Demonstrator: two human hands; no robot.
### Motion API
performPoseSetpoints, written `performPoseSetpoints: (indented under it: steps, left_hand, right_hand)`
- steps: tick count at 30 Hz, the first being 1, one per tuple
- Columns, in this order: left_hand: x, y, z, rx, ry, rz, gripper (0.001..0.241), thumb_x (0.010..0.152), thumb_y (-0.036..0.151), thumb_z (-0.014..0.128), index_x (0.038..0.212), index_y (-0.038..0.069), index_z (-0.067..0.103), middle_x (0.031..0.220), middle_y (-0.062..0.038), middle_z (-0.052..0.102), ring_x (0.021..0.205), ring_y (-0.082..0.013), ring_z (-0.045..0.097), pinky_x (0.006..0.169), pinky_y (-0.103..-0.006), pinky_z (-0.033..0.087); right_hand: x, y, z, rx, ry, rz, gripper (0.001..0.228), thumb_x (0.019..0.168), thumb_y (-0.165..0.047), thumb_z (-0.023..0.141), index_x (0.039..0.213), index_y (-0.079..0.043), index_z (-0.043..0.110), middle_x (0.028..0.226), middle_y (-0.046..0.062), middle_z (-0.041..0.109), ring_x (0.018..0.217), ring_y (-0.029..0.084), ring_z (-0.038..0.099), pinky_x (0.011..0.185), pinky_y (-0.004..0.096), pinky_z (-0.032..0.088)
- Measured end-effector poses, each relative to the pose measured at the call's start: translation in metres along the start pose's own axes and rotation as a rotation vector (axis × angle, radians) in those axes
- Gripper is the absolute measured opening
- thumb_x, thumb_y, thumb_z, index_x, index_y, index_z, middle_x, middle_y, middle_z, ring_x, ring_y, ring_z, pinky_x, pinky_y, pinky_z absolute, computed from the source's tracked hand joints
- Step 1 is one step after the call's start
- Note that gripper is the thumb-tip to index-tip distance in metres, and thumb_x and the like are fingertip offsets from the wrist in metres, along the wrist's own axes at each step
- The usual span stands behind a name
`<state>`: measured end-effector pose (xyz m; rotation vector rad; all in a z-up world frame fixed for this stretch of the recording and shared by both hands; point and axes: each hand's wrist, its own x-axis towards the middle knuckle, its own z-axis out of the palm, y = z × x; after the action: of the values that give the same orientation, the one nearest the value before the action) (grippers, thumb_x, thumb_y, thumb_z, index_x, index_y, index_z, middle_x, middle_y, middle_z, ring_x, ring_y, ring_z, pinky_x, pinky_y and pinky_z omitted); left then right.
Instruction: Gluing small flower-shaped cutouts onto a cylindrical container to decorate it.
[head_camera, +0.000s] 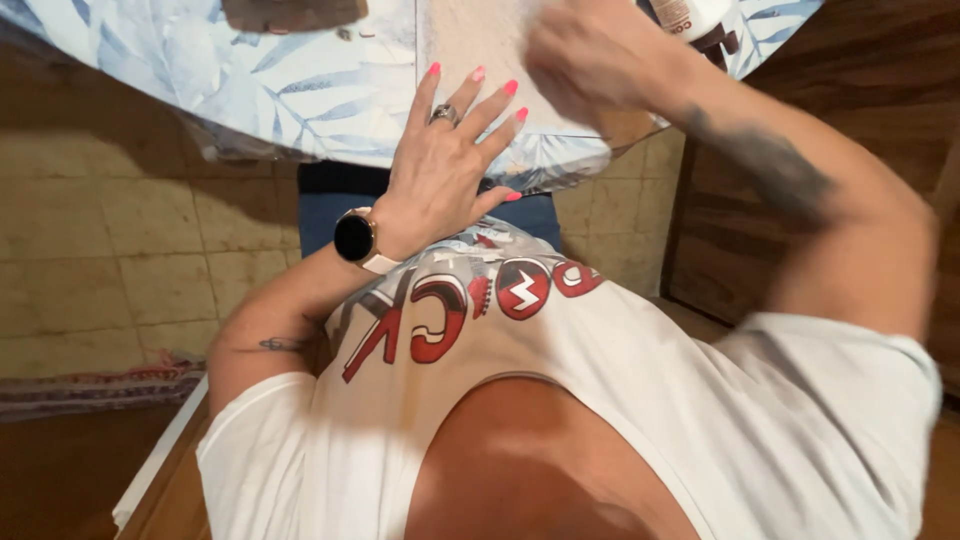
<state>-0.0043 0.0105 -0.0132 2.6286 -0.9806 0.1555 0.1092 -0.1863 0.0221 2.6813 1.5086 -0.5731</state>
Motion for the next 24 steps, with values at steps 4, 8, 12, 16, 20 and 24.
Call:
performPoseSetpoints:
  steps: [4,8,12,16,20,24]
  left_hand:
    - [0.003,-0.002,0.000,0.113,-0.051,0.003,0.070,0.076,0.066,0.040,0.130,0.020,0.040,0.136,-0.006,0.035,0.125,-0.0271,0.027,0.103,-0.0492,0.005]
    - [-0.001,-0.002,-0.001,0.072,0.036,0.043,0.068,0.075,0.061,0.051,0.126,0.016,0.048,0.131,-0.007,0.041,0.122,-0.0295,0.032,0.103,-0.0491,0.009]
    - [-0.002,-0.001,-0.002,0.048,0.041,0.041,0.068,0.074,0.059,0.053,0.125,0.015,0.048,0.131,-0.008,0.040,0.122,-0.0297,0.032,0.103,-0.0492,0.009]
    - [-0.001,-0.002,-0.003,0.087,0.015,0.035,0.069,0.074,0.062,0.048,0.127,0.017,0.045,0.133,-0.007,0.039,0.122,-0.0294,0.031,0.104,-0.0485,0.008]
    - [0.001,-0.002,-0.005,0.108,-0.019,0.043,0.069,0.074,0.062,0.046,0.126,0.017,0.045,0.131,-0.007,0.040,0.121,-0.0287,0.032,0.104,-0.0482,0.008]
    - [0.002,-0.001,-0.004,0.066,0.017,0.051,0.067,0.072,0.059,0.053,0.122,0.015,0.049,0.131,-0.007,0.041,0.120,-0.0294,0.034,0.104,-0.0485,0.008]
  right_hand:
    - [-0.045,-0.010,0.007,-0.269,0.099,-0.134,0.007,0.086,-0.012,0.048,0.083,-0.007,0.052,0.073,0.003,0.052,0.059,0.017,0.051,0.051,0.027,0.045]
    - [-0.051,-0.008,0.027,-0.229,0.229,-0.039,0.007,0.088,-0.015,0.051,0.083,-0.010,0.052,0.072,0.002,0.048,0.067,0.019,0.052,0.049,0.029,0.042]
    - [-0.054,-0.012,0.040,-0.202,0.325,-0.001,0.013,0.092,-0.015,0.048,0.083,-0.007,0.049,0.075,0.007,0.046,0.064,0.023,0.049,0.047,0.031,0.037]
    - [-0.039,-0.019,0.043,-0.207,0.428,0.073,0.022,0.089,-0.011,0.051,0.071,-0.005,0.039,0.068,0.007,0.039,0.054,0.021,0.039,0.040,0.031,0.030]
    - [0.022,-0.018,0.017,-0.164,0.527,0.078,0.012,0.091,-0.010,0.045,0.080,-0.005,0.045,0.067,0.010,0.040,0.057,0.021,0.035,0.050,0.034,0.026]
    - [0.019,-0.026,0.009,-0.148,0.467,0.072,0.013,0.091,-0.008,0.044,0.078,-0.005,0.045,0.066,0.009,0.040,0.054,0.022,0.034,0.049,0.035,0.025]
